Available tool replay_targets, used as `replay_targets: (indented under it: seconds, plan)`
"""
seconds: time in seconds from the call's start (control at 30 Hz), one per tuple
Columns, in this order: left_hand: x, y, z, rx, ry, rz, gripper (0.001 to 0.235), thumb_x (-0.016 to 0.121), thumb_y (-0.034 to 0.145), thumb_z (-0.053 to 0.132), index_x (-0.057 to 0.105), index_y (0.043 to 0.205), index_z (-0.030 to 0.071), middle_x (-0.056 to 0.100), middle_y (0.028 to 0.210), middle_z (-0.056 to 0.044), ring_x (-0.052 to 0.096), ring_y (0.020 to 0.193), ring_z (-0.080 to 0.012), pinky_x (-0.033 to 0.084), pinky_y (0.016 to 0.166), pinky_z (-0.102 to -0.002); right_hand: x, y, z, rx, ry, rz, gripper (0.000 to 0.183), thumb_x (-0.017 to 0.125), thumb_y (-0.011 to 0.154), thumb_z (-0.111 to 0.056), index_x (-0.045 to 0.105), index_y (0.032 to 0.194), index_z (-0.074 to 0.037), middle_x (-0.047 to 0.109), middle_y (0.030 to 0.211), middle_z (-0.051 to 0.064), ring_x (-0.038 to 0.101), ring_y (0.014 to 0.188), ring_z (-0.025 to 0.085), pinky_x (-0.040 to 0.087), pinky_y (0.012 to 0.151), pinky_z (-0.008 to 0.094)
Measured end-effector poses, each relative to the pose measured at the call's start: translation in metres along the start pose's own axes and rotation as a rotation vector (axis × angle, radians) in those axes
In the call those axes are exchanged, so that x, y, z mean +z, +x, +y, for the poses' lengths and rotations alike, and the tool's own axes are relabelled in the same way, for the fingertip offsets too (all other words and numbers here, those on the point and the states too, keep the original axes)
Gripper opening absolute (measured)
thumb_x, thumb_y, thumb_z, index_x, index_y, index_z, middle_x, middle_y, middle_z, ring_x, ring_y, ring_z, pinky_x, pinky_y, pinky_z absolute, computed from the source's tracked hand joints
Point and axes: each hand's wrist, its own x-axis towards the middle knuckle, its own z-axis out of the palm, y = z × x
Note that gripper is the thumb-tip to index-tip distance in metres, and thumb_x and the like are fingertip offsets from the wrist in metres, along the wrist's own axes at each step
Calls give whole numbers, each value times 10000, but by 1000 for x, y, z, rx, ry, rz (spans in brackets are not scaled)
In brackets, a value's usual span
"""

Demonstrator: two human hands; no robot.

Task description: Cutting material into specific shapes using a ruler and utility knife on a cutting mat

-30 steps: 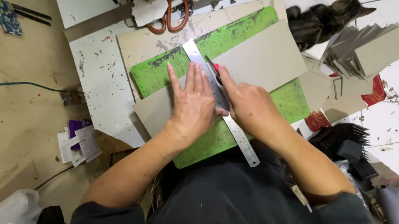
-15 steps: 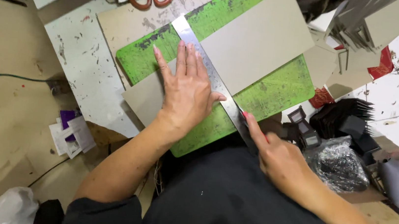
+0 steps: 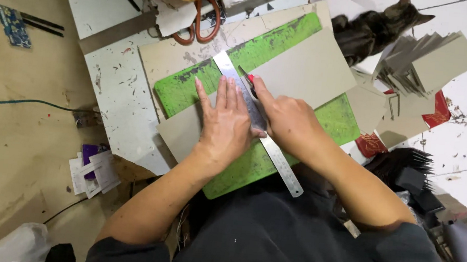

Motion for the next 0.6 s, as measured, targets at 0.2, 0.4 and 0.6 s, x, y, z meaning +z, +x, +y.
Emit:
replay_targets:
  seconds: [0.2, 0.4, 0.6]
  plan:
    - [6, 1, 1, -5, -2, -15, 1078, 844, 665, 644, 565, 1358, -134, 529, 1452, -354, 364, 1464, -503, 27, 1066, -892, 8, -5, 3, -38, -3, -97, 742, 550, 934, -209, 297, 1613, -48, 684, 769, 246, 724, 732, 463, 586, 671, 561]
    - [-2, -3, -1, 1, -38, -19, 1054, 847, 700, 609, 563, 1367, -158, 507, 1466, -376, 331, 1456, -554, 59, 1025, -903, 37, -107, 8, 112, 36, -263, 786, 483, 920, -152, 198, 1652, -139, 662, 829, 233, 710, 731, 498, 584, 657, 589]
    - [-2, -4, 0, 9, -41, 4, 1041, 854, 701, 584, 562, 1363, -164, 494, 1475, -382, 327, 1459, -558, 39, 1034, -892, 21, -148, 9, 149, -29, -279, 767, 469, 895, -130, 275, 1637, -120, 663, 742, 195, 717, 641, 465, 602, 600, 548]
